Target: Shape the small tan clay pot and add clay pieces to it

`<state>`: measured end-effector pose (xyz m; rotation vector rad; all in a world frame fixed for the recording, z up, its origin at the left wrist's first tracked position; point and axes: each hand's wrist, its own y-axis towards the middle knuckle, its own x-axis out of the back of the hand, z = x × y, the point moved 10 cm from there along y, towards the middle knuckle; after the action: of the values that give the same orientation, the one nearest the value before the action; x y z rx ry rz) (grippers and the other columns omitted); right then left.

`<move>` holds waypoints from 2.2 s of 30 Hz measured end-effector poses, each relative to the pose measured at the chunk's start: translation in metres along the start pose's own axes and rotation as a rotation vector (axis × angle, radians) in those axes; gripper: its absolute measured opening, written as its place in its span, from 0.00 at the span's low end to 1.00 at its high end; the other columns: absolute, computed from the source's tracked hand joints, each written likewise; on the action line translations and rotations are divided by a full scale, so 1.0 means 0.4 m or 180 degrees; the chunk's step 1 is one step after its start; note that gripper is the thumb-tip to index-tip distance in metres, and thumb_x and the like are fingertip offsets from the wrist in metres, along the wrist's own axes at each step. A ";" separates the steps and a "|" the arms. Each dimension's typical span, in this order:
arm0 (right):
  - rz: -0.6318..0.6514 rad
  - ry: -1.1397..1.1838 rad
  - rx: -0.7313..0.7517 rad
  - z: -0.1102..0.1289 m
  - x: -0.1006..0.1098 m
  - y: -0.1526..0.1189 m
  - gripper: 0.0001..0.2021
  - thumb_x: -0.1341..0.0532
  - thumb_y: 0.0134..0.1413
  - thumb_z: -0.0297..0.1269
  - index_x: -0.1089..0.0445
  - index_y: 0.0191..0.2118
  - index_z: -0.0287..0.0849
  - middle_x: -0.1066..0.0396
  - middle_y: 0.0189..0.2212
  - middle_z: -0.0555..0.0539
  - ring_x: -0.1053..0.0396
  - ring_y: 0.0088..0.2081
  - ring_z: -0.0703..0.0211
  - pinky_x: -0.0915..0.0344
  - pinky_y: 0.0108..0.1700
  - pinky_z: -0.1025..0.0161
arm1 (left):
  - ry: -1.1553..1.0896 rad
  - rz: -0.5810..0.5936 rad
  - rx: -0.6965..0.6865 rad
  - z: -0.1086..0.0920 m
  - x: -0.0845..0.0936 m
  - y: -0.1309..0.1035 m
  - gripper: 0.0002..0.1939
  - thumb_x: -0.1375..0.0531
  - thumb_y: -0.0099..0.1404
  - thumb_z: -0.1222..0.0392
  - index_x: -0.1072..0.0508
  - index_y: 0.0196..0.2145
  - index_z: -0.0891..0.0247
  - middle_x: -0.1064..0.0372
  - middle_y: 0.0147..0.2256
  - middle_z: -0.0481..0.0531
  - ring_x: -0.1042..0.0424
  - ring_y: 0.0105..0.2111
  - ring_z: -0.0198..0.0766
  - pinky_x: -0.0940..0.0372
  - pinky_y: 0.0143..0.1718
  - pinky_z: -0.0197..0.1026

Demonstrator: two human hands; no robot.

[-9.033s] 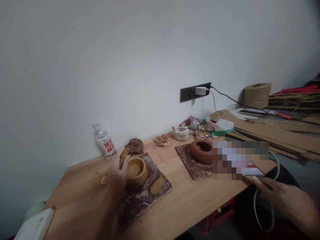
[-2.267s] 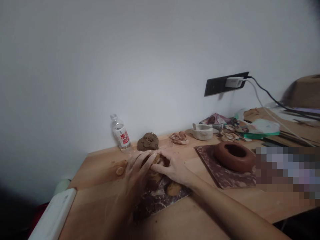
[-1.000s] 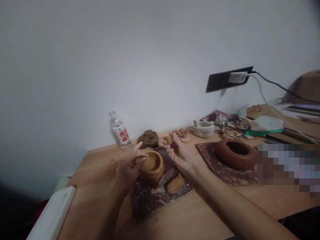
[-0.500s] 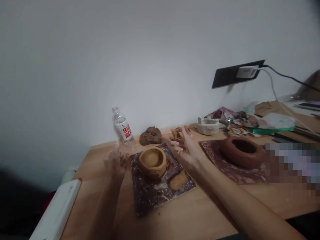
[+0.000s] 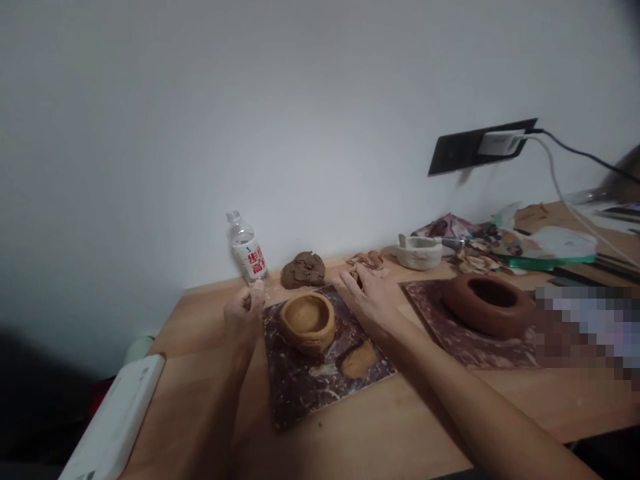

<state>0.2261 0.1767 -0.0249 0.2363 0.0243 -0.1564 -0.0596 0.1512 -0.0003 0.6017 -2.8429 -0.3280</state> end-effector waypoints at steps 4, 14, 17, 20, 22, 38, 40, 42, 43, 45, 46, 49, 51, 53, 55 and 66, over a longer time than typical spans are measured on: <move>0.0003 0.0798 -0.0377 -0.034 -0.018 -0.003 0.08 0.38 0.50 0.40 0.34 0.25 0.43 0.36 0.21 0.52 0.43 0.22 0.64 0.45 0.23 0.67 | 0.0582 0.0305 -0.1047 -0.076 -0.031 -0.021 0.16 0.46 0.64 0.49 0.26 0.40 0.61 0.25 0.42 0.56 0.28 0.45 0.45 0.34 0.44 0.44; -0.0259 0.1973 -0.1204 -0.126 -0.017 0.015 0.09 0.34 0.46 0.38 0.33 0.28 0.40 0.34 0.19 0.54 0.45 0.15 0.73 0.53 0.12 0.77 | 0.3007 0.2183 -0.3264 -0.134 -0.162 -0.174 0.37 0.54 0.66 0.38 0.39 0.60 0.71 0.37 0.58 0.67 0.37 0.57 0.53 0.44 0.57 0.52; -0.0352 0.1969 -0.1311 -0.144 -0.012 0.012 0.09 0.34 0.46 0.39 0.32 0.28 0.39 0.35 0.17 0.54 0.47 0.15 0.74 0.55 0.11 0.77 | 0.3024 0.2347 -0.3508 -0.130 -0.176 -0.184 0.41 0.60 0.65 0.35 0.43 0.62 0.71 0.38 0.59 0.67 0.44 0.62 0.51 0.57 0.63 0.54; -0.0491 0.1847 -0.1413 -0.169 -0.002 0.010 0.12 0.33 0.45 0.42 0.31 0.27 0.38 0.36 0.17 0.55 0.48 0.14 0.75 0.56 0.11 0.78 | 0.2863 0.2426 -0.3702 -0.124 -0.186 -0.192 0.44 0.66 0.64 0.34 0.54 0.66 0.70 0.38 0.59 0.64 0.49 0.64 0.48 0.68 0.64 0.53; -0.0563 0.1803 -0.1462 -0.182 0.003 0.009 0.13 0.33 0.44 0.44 0.31 0.27 0.39 0.35 0.18 0.54 0.48 0.14 0.76 0.56 0.12 0.77 | 0.2826 0.2457 -0.3724 -0.119 -0.191 -0.192 0.45 0.66 0.63 0.33 0.62 0.67 0.68 0.37 0.59 0.64 0.48 0.64 0.48 0.68 0.64 0.54; -0.0622 0.1566 -0.1352 -0.153 0.010 0.007 0.14 0.33 0.45 0.45 0.32 0.26 0.39 0.34 0.17 0.54 0.46 0.14 0.74 0.55 0.13 0.75 | 0.2849 0.2678 -0.3628 -0.110 -0.229 -0.180 0.48 0.63 0.61 0.31 0.70 0.68 0.66 0.45 0.62 0.70 0.49 0.63 0.58 0.50 0.58 0.62; -0.0616 0.1558 -0.1357 -0.153 0.009 0.006 0.14 0.34 0.45 0.46 0.31 0.27 0.39 0.33 0.18 0.54 0.44 0.14 0.73 0.54 0.13 0.74 | 0.2856 0.2712 -0.3586 -0.103 -0.231 -0.178 0.49 0.63 0.60 0.31 0.71 0.67 0.65 0.46 0.62 0.71 0.50 0.64 0.58 0.50 0.58 0.63; -0.0652 0.1560 -0.1374 -0.154 0.010 0.004 0.14 0.34 0.44 0.46 0.31 0.27 0.40 0.32 0.18 0.53 0.43 0.15 0.72 0.53 0.14 0.74 | 0.2834 0.2758 -0.3493 -0.096 -0.231 -0.175 0.49 0.62 0.60 0.30 0.70 0.68 0.65 0.47 0.63 0.70 0.50 0.64 0.59 0.51 0.59 0.63; -0.0656 0.1556 -0.1377 -0.154 0.010 0.004 0.14 0.34 0.44 0.47 0.32 0.26 0.40 0.32 0.18 0.53 0.43 0.15 0.72 0.53 0.14 0.74 | 0.2816 0.2775 -0.3442 -0.094 -0.230 -0.173 0.48 0.62 0.60 0.31 0.69 0.68 0.64 0.47 0.63 0.70 0.50 0.64 0.59 0.52 0.60 0.63; -0.0695 0.1541 -0.1377 -0.152 0.012 0.002 0.14 0.33 0.44 0.46 0.32 0.26 0.40 0.33 0.17 0.53 0.44 0.14 0.72 0.54 0.13 0.74 | 0.2760 0.2778 -0.3395 -0.093 -0.228 -0.172 0.47 0.60 0.62 0.32 0.68 0.68 0.64 0.48 0.63 0.69 0.50 0.63 0.59 0.52 0.60 0.64; -0.0681 0.1544 -0.1386 -0.152 0.011 0.001 0.14 0.33 0.44 0.46 0.32 0.26 0.39 0.33 0.18 0.53 0.44 0.15 0.73 0.54 0.14 0.74 | 0.2729 0.2760 -0.3404 -0.095 -0.227 -0.172 0.46 0.60 0.62 0.32 0.68 0.68 0.64 0.48 0.63 0.70 0.51 0.63 0.60 0.51 0.59 0.65; -0.0599 0.1668 -0.1378 -0.151 0.002 0.002 0.14 0.33 0.44 0.46 0.31 0.27 0.39 0.33 0.19 0.53 0.44 0.15 0.73 0.53 0.14 0.75 | 0.2629 0.2677 -0.3468 -0.105 -0.222 -0.176 0.45 0.60 0.64 0.34 0.69 0.68 0.64 0.47 0.63 0.69 0.51 0.63 0.61 0.50 0.58 0.67; -0.0581 0.1761 -0.1391 -0.155 -0.002 0.003 0.14 0.33 0.43 0.45 0.31 0.27 0.39 0.34 0.18 0.54 0.46 0.15 0.74 0.54 0.14 0.76 | 0.2532 0.2652 -0.3513 -0.114 -0.220 -0.180 0.43 0.60 0.65 0.35 0.69 0.68 0.62 0.47 0.63 0.68 0.50 0.63 0.61 0.50 0.58 0.67; -0.0621 0.1791 -0.1402 -0.159 0.000 0.004 0.14 0.32 0.42 0.45 0.31 0.26 0.39 0.35 0.17 0.55 0.47 0.14 0.75 0.56 0.13 0.76 | 0.2430 0.2642 -0.3507 -0.122 -0.217 -0.181 0.41 0.61 0.66 0.36 0.68 0.68 0.61 0.48 0.63 0.67 0.50 0.63 0.59 0.52 0.59 0.67; -0.0608 0.1750 -0.1395 -0.161 0.000 0.007 0.14 0.32 0.42 0.44 0.31 0.27 0.39 0.36 0.17 0.56 0.48 0.14 0.75 0.57 0.13 0.75 | 0.2368 0.2672 -0.3435 -0.126 -0.218 -0.181 0.41 0.62 0.66 0.35 0.65 0.67 0.61 0.49 0.64 0.66 0.51 0.64 0.58 0.54 0.60 0.66; -0.0602 0.1717 -0.1390 -0.172 -0.001 0.011 0.13 0.33 0.43 0.44 0.32 0.26 0.40 0.34 0.16 0.54 0.46 0.14 0.72 0.56 0.13 0.73 | 0.2639 0.2811 -0.3229 -0.113 -0.232 -0.186 0.42 0.56 0.66 0.38 0.70 0.67 0.62 0.42 0.61 0.66 0.50 0.64 0.58 0.53 0.61 0.67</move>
<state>0.2262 0.1970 -0.0905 -0.1668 0.6123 -0.2672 0.0626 0.1160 0.0082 -0.5802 -1.5705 -0.9371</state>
